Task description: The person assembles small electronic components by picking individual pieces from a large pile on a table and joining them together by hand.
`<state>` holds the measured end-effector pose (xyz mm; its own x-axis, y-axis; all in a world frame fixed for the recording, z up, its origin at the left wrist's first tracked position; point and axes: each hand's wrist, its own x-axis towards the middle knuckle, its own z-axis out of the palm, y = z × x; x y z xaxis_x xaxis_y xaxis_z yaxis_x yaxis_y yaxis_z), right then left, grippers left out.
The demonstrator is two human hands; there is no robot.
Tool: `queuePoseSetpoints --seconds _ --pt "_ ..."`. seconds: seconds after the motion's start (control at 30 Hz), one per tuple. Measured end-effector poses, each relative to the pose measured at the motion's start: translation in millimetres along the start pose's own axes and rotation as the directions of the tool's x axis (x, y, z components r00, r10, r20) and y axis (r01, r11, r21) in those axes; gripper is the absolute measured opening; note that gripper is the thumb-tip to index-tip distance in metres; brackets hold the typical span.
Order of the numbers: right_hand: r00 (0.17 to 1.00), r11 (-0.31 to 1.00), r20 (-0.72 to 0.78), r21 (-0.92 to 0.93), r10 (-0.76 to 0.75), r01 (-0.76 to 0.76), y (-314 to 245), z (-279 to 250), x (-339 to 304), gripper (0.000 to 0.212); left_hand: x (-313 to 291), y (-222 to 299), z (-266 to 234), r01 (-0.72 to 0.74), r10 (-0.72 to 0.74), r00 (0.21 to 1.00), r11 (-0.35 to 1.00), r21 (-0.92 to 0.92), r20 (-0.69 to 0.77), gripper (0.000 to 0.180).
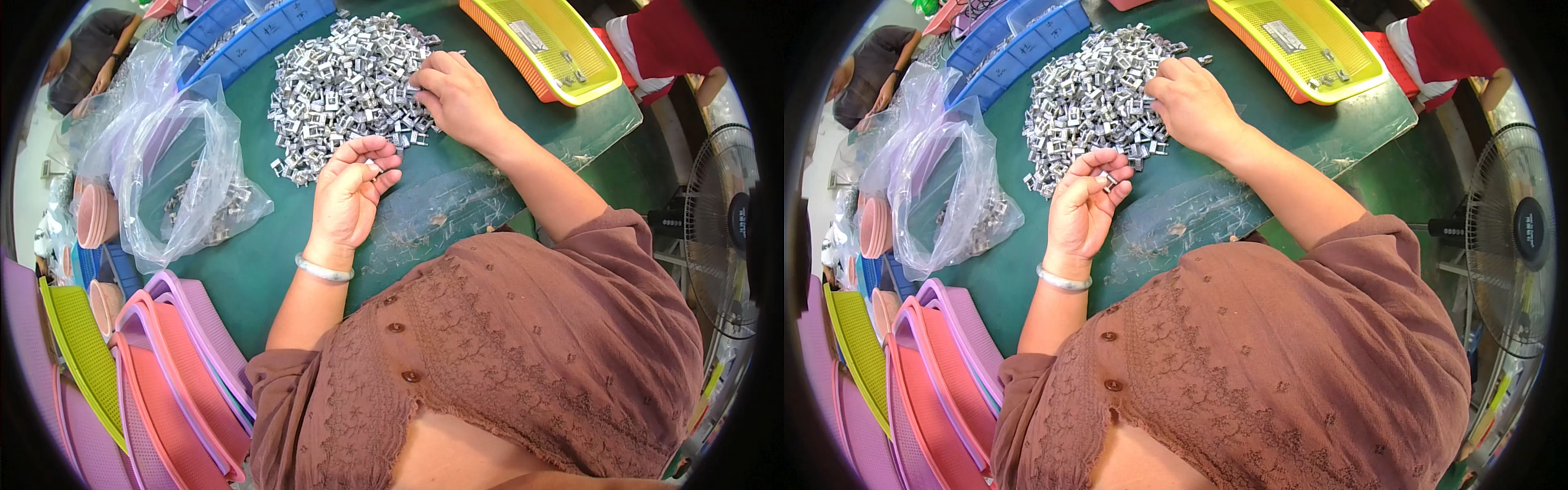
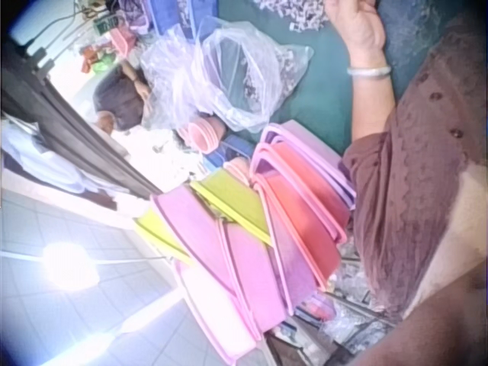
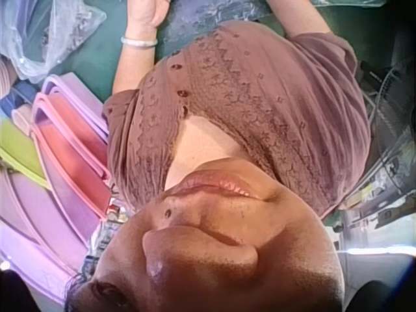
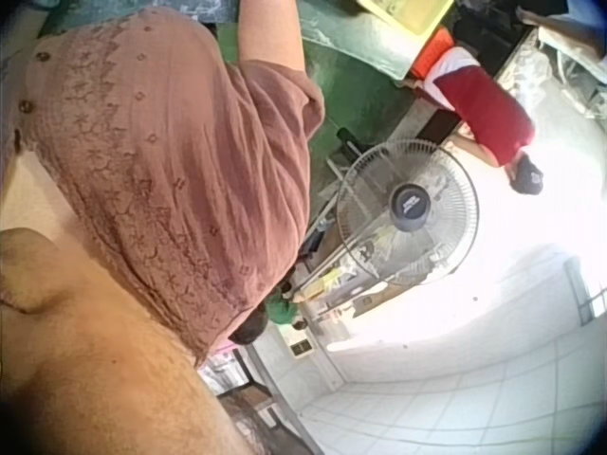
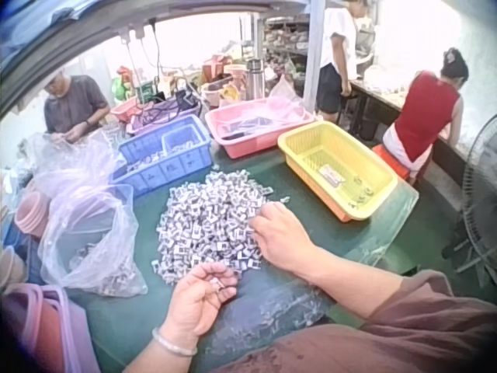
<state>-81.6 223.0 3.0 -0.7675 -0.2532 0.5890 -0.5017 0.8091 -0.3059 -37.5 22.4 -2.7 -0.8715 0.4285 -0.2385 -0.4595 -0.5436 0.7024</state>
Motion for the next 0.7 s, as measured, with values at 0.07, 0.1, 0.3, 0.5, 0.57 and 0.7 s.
queuePoseSetpoints --seconds 0.07,0.1,0.3,0.5,0.57,0.7 --pt "1.000 0.995 0.007 0.097 0.017 -0.018 0.0 -1.2 -0.5 0.014 -0.6 0.4 0.4 0.016 -0.016 1.000 0.999 0.028 -0.004 0.023" --pt "0.999 0.983 0.025 0.179 0.047 -0.050 -1.6 -2.4 -1.5 0.013 -0.9 0.3 0.4 0.025 -0.024 1.000 0.999 0.042 -0.008 0.022" --pt "0.997 0.836 0.074 0.548 -0.020 -0.024 -22.5 -8.3 -5.4 0.011 -2.5 -0.4 3.5 0.019 -0.018 1.000 0.998 0.062 -0.014 0.015" --pt "0.986 0.844 0.041 0.524 -0.162 0.117 -35.6 -9.8 -9.6 0.017 -3.6 -0.6 7.0 0.007 -0.005 1.000 0.999 0.046 -0.027 0.015" --pt "0.982 0.842 0.054 0.525 -0.179 0.124 -37.3 -10.7 -9.9 0.020 -3.6 -2.8 5.0 0.009 -0.004 0.998 0.997 0.081 -0.062 0.014" --pt "0.989 0.823 0.050 0.561 -0.140 0.089 -37.8 -12.1 -10.2 0.022 -2.5 -3.6 1.7 0.033 -0.028 0.997 0.997 0.072 -0.075 0.010"
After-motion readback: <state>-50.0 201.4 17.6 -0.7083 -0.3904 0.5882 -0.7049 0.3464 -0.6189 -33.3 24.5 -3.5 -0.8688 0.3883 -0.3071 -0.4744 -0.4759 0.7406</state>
